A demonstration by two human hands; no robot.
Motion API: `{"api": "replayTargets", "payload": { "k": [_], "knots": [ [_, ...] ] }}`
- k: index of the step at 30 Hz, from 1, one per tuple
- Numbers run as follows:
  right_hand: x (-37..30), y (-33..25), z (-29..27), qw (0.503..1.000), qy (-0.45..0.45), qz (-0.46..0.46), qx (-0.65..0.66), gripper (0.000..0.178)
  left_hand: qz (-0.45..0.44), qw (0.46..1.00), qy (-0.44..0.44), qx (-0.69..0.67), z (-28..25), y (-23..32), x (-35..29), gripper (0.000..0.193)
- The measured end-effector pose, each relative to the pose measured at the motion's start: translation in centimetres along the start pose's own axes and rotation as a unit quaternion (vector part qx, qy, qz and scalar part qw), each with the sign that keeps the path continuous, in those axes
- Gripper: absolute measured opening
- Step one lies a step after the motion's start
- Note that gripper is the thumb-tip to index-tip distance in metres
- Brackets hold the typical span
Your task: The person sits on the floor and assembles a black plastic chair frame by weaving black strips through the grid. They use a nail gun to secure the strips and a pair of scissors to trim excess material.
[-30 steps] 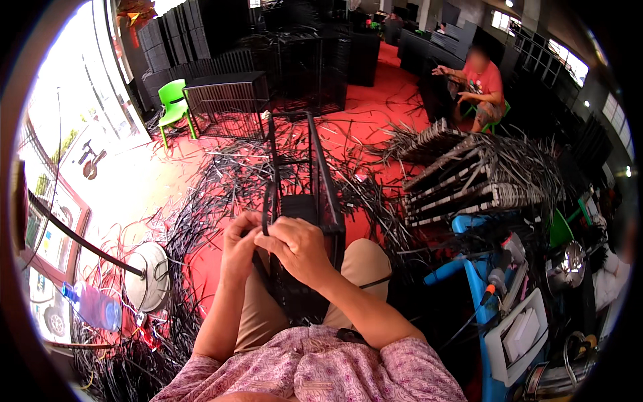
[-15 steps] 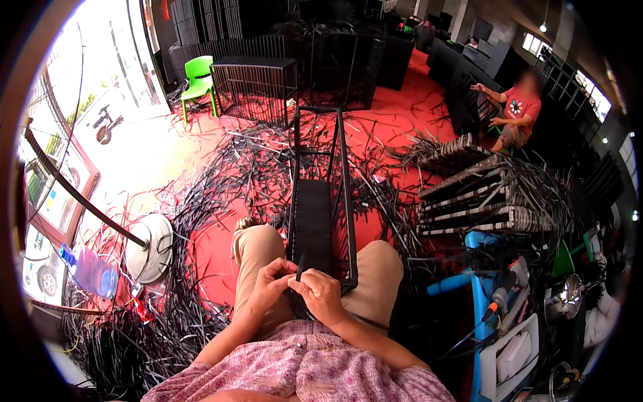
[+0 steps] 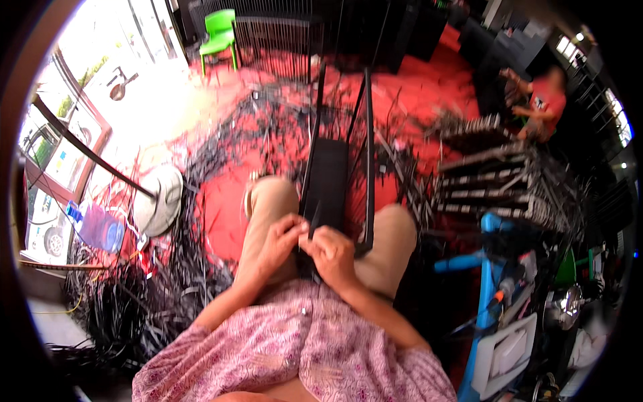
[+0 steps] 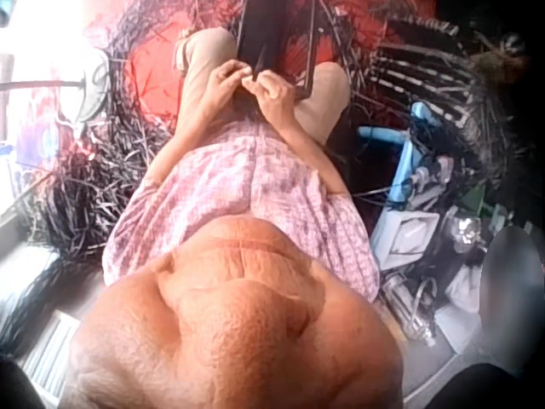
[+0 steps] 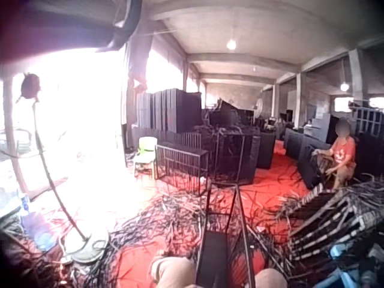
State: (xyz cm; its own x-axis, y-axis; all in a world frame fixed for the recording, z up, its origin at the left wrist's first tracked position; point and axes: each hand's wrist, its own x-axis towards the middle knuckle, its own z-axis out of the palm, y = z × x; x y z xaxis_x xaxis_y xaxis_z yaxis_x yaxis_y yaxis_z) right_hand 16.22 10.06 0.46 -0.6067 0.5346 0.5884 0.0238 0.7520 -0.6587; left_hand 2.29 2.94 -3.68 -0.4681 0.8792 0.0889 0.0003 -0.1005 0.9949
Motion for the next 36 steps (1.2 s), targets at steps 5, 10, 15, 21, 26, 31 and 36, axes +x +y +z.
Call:
{"api": "replayTargets", "payload": {
  "k": [5,10,15,21,26,31,36],
  "knots": [
    [-0.1,-0.8,-0.8,0.999,-0.019,0.032,0.038,0.027,-0.022,0.997,-0.005,-0.068,0.0,0.1,-1.3,0.035],
    [0.0,0.0,-0.6,0.97,-0.002,0.146,0.192,0.019,0.117,0.993,0.023,-0.011,-1.0,-0.3,-1.1,0.068],
    [3.3,-0.4,-2.5,0.933,-0.029,0.24,0.267,0.018,-0.077,0.985,-0.032,-0.153,-1.7,-2.5,-1.1,0.067],
    [4.0,-0.8,-2.0,0.956,-0.099,0.139,0.238,0.016,-0.023,0.986,-0.028,-0.165,-1.2,-2.0,-1.5,0.039],
    [4.0,-0.3,-1.8,0.952,-0.05,0.173,0.248,0.016,-0.086,0.989,-0.044,-0.111,-1.1,-1.1,-1.6,0.014],
    [4.5,0.6,-2.0,0.949,-0.05,0.201,0.237,0.019,-0.09,0.992,-0.008,-0.09,-0.3,-0.6,-1.5,0.013],
    [5.5,0.9,-2.0,0.945,-0.109,0.177,0.255,0.018,-0.12,0.988,-0.001,-0.096,-0.1,0.1,-1.2,0.011]
  ]
}}
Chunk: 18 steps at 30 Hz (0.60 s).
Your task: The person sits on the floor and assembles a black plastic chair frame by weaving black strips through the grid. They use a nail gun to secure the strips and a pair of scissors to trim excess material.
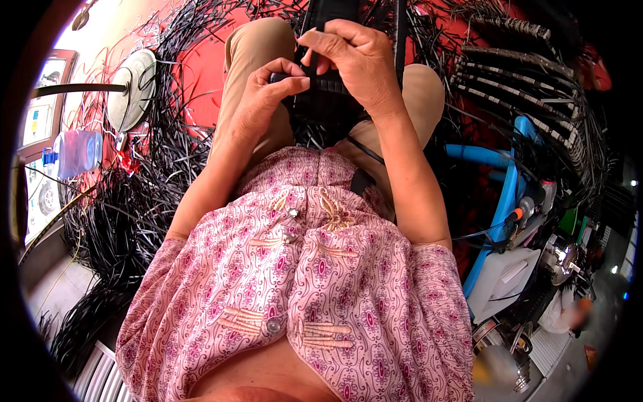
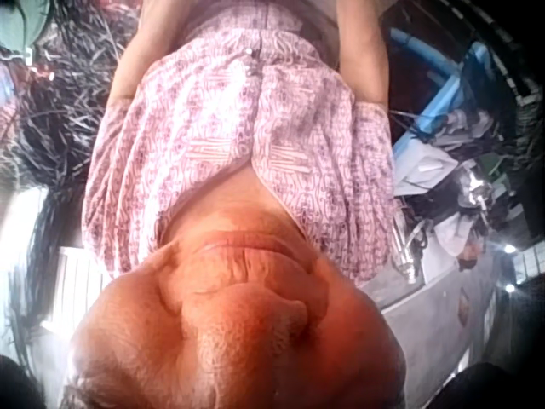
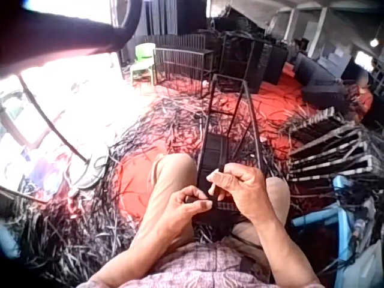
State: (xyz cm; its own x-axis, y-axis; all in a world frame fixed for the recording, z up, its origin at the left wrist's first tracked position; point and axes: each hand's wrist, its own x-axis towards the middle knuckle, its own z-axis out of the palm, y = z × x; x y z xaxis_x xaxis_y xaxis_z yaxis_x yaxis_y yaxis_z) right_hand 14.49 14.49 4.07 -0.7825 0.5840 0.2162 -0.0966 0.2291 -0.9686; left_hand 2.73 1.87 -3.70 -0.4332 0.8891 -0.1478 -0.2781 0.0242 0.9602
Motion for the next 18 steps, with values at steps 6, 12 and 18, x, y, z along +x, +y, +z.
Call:
{"api": "replayTargets", "payload": {
  "k": [6,12,18],
  "knots": [
    [0.1,-0.2,-0.2,1.0,-0.007,0.001,0.019,0.018,0.029,0.999,-0.008,-0.022,0.0,-0.2,-0.1,0.013],
    [2.2,2.0,-0.3,0.997,0.019,0.07,0.019,0.022,0.058,0.998,-0.022,-0.012,-0.4,-0.9,0.0,0.021],
    [2.1,3.6,-0.6,0.993,0.002,0.065,0.102,0.022,0.066,0.998,-0.013,-0.01,-0.3,-1.0,0.0,0.019]
  ]
}}
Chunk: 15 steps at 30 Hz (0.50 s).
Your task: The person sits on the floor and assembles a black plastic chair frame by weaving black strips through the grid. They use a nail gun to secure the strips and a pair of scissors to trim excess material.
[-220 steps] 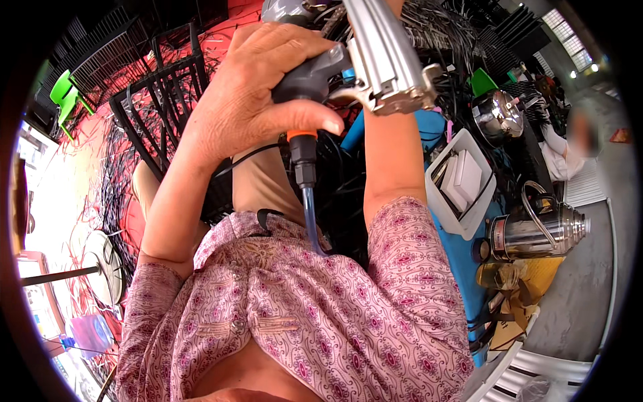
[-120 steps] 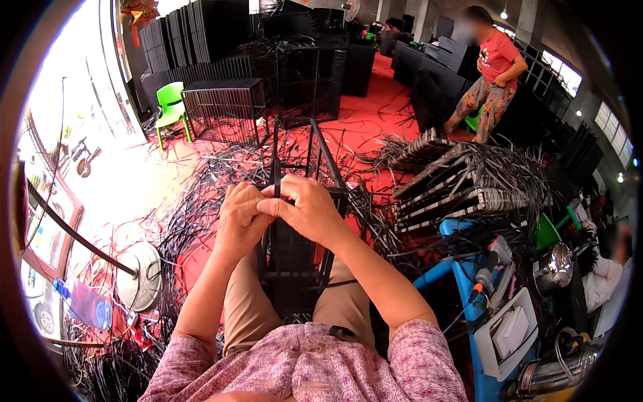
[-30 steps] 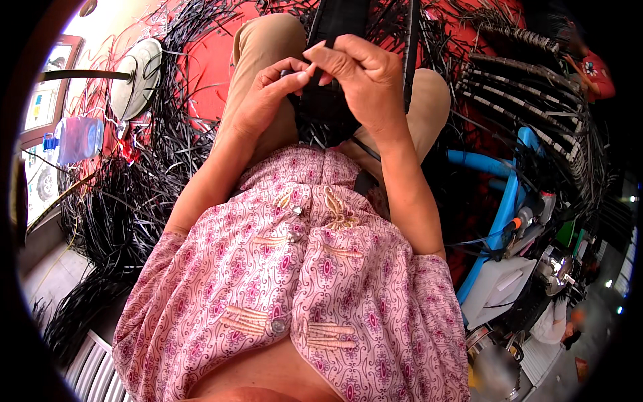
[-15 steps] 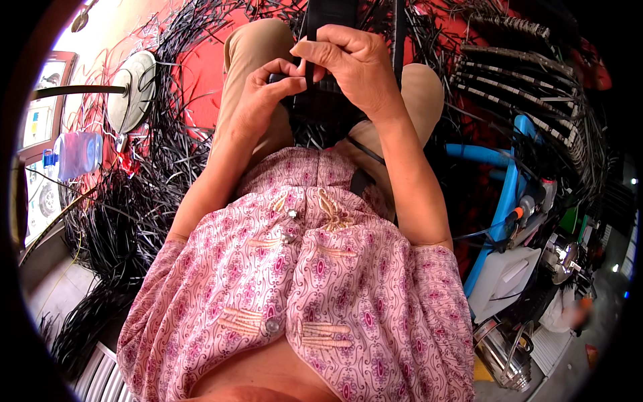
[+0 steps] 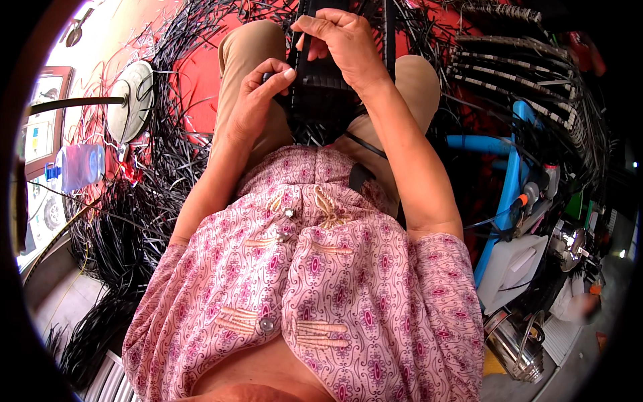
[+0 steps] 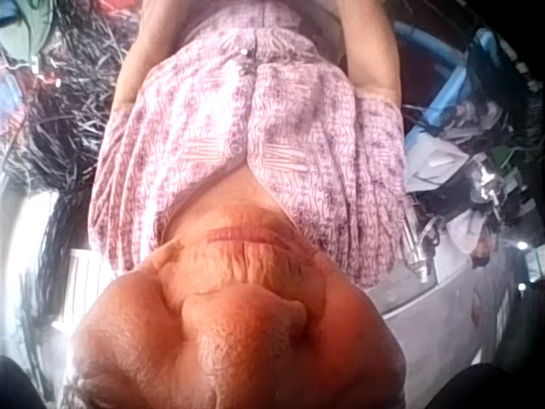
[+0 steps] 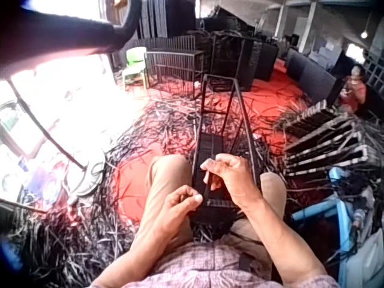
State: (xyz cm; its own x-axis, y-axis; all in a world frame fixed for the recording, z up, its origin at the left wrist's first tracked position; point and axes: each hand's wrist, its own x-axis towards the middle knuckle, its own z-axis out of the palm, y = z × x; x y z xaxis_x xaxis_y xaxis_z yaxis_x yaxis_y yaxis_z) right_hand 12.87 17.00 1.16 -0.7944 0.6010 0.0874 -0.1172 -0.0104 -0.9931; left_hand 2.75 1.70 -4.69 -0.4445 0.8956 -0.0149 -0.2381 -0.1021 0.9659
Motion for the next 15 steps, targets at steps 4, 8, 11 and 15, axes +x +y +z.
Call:
{"api": "replayTargets", "payload": {
  "k": [4,8,11,15],
  "knots": [
    [-1.4,-1.5,0.9,1.0,-0.013,-0.015,-0.014,0.024,-0.013,1.0,-0.006,-0.007,-0.3,-0.3,0.2,0.017],
    [-2.0,-1.4,0.7,0.999,-0.02,-0.034,-0.016,0.022,-0.019,1.0,-0.007,-0.004,-0.3,-0.1,0.2,0.016],
    [-2.2,-1.4,0.3,0.999,-0.016,-0.033,-0.014,0.023,-0.019,1.0,-0.013,-0.005,-0.3,0.0,0.2,0.016],
    [-1.7,-1.8,0.3,1.0,-0.014,-0.017,-0.011,0.024,-0.017,1.0,-0.019,-0.008,-0.3,0.3,0.1,0.016]
  ]
}}
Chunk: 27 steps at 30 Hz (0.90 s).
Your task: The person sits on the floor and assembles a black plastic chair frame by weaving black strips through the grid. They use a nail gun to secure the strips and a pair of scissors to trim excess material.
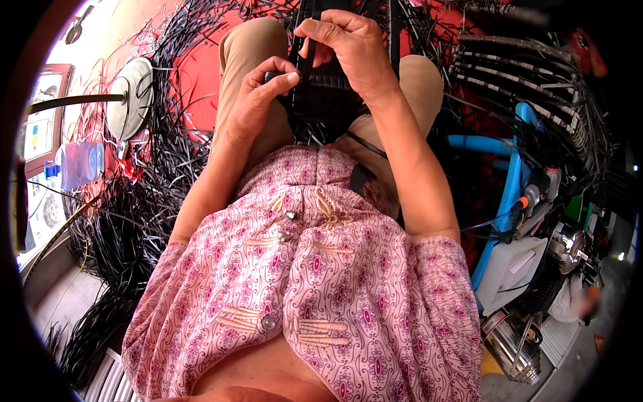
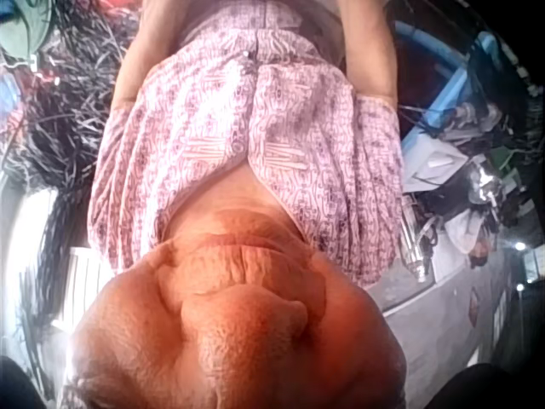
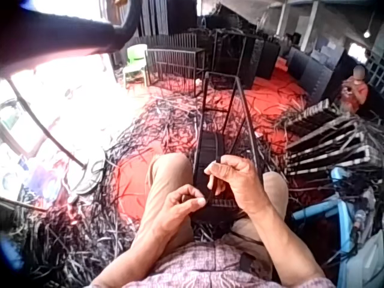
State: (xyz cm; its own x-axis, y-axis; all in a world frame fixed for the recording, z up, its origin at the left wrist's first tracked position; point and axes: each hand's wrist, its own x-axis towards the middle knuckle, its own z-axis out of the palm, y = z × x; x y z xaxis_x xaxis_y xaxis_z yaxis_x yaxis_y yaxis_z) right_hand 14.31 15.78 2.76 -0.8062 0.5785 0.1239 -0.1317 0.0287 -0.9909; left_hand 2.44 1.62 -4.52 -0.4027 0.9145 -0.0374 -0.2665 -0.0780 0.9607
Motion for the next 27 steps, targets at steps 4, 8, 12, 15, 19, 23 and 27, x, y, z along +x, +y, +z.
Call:
{"api": "replayTargets", "payload": {
  "k": [4,8,12,15,19,23,27],
  "knots": [
    [0.9,0.8,-0.3,1.0,0.003,0.0,0.014,0.024,0.003,1.0,-0.001,0.029,0.1,-0.2,0.0,0.017],
    [0.1,0.7,0.5,1.0,0.002,-0.004,0.017,0.024,0.027,1.0,-0.013,-0.001,-0.3,-0.7,0.1,0.017],
    [-1.2,0.0,0.8,0.999,-0.029,-0.024,-0.038,0.024,0.019,1.0,-0.016,-0.014,-0.5,-0.5,0.1,0.015],
    [-2.0,-0.8,1.6,0.998,-0.042,-0.025,-0.03,0.025,0.026,0.999,-0.004,-0.028,0.1,-0.3,0.1,0.015],
    [-2.1,-0.7,1.1,0.998,-0.03,-0.033,-0.04,0.026,0.018,1.0,0.0,-0.007,0.0,-0.4,0.2,0.015],
    [-1.6,-0.6,0.4,0.997,-0.015,-0.037,-0.067,0.026,0.013,1.0,-0.013,0.009,-0.3,-0.6,0.1,0.012],
    [-1.2,-1.1,0.9,0.999,0.002,-0.015,-0.039,0.02,0.013,1.0,-0.009,0.011,-0.3,-0.4,0.1,0.012]
  ]
}}
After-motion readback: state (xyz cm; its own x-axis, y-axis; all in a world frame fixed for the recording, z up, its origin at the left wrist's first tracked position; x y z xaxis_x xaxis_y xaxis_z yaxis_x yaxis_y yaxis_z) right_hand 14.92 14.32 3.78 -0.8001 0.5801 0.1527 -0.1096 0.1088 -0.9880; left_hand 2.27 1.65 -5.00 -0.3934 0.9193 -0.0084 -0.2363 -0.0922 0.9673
